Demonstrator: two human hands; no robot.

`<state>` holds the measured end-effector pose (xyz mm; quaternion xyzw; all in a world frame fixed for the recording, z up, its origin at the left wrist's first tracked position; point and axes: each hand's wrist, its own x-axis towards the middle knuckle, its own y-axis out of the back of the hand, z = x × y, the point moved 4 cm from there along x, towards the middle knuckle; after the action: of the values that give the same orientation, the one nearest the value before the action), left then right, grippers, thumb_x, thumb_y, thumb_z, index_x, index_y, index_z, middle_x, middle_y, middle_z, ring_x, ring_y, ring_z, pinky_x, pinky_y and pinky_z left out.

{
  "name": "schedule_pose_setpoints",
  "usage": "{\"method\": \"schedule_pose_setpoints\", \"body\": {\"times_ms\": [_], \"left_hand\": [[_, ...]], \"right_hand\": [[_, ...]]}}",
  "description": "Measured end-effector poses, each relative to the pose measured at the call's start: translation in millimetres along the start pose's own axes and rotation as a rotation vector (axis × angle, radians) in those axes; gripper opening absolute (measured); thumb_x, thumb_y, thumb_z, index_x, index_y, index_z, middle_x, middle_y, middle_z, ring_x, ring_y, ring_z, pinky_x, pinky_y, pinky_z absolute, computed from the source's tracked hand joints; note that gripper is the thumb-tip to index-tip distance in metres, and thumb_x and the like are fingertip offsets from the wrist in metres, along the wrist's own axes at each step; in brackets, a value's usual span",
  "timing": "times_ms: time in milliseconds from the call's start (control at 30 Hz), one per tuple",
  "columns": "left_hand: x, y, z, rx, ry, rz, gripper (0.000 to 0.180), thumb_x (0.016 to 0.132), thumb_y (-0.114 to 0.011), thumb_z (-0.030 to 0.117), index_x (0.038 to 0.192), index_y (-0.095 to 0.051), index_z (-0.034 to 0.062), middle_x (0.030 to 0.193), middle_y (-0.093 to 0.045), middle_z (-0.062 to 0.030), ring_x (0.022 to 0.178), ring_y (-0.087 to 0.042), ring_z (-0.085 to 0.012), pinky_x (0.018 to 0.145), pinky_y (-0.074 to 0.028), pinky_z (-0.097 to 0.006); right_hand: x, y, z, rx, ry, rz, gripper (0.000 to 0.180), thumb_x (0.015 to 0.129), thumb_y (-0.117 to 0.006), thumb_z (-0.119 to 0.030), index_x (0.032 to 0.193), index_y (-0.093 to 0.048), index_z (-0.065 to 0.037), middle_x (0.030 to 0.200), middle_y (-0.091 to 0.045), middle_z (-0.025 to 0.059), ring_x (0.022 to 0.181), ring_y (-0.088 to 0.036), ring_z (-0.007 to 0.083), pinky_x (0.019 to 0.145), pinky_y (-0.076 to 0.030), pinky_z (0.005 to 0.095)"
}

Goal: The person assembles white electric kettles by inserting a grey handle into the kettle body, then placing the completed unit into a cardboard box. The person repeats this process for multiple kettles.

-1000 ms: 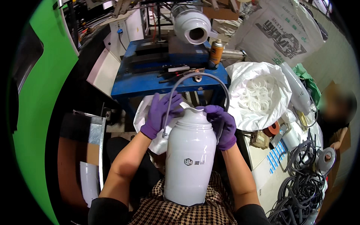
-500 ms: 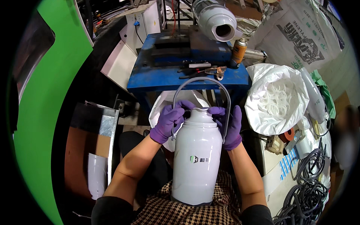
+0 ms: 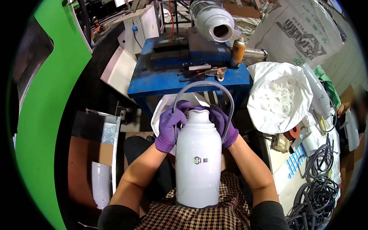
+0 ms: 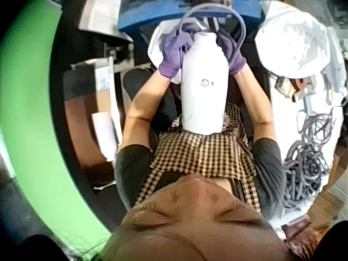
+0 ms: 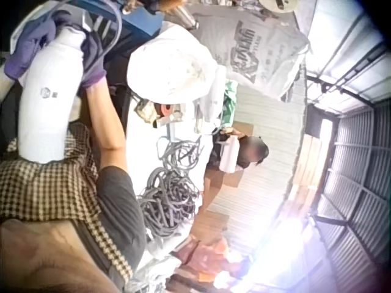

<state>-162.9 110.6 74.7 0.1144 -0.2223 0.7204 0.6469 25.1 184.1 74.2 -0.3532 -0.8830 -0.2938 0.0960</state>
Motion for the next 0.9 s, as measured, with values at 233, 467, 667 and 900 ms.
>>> {"method": "schedule_pose_setpoints", "body": {"times_ms": [233, 467, 667, 900], "left_hand": [[-3, -21, -17, -0.477, 0.139, -0.152, 0.032, 0.1, -0.048, 0.022, 0.111, -0.071, 0.0026, 0.143, -0.057, -0.0159, 0.133, -0.051, -0.0255, 0.117, -0.033, -0.037], [-1, 33, -13, 0.142, -0.108, 0.081, 0.051, 0.107, -0.046, 0.038, 0.145, -0.049, 0.0044, 0.148, -0.052, -0.0126, 0.139, -0.048, -0.0273, 0.12, -0.033, -0.045], [-14, 56, -78, -0.183, 0.238, 0.179, 0.036, 0.106, -0.05, 0.02, 0.138, -0.055, 0.004, 0.137, -0.057, -0.0103, 0.13, -0.053, -0.0247, 0.116, -0.036, -0.04], [-27, 62, -60, -0.083, 0.239, 0.289, 0.032, 0.108, -0.052, 0.027, 0.129, -0.062, 0.0045, 0.127, -0.061, -0.0076, 0.117, -0.06, -0.0203, 0.103, -0.047, -0.033]], "right_hand": [[-41, 33, -8, 0.944, -0.485, 0.209, 0.035, 0.097, -0.063, -0.018, 0.127, -0.065, 0.0, 0.127, -0.066, 0.0142, 0.116, -0.063, 0.0199, 0.097, -0.053, 0.0342], [-233, 182, -37, 0.974, 0.123, 1.067, 0.059, 0.104, -0.049, -0.047, 0.145, -0.051, -0.004, 0.143, -0.057, 0.0136, 0.13, -0.055, 0.0261, 0.114, -0.042, 0.0424], [-436, 300, -63, 0.554, 0.227, 1.701, 0.057, 0.1, -0.056, -0.052, 0.14, -0.055, -0.011, 0.141, -0.057, 0.0137, 0.127, -0.055, 0.0306, 0.106, -0.052, 0.0473], [-552, 442, -5, 0.634, 0.299, 1.76, 0.062, 0.096, -0.059, -0.059, 0.13, -0.059, -0.006, 0.128, -0.064, 0.012, 0.109, -0.065, 0.0307, 0.097, -0.056, 0.0432]]}}
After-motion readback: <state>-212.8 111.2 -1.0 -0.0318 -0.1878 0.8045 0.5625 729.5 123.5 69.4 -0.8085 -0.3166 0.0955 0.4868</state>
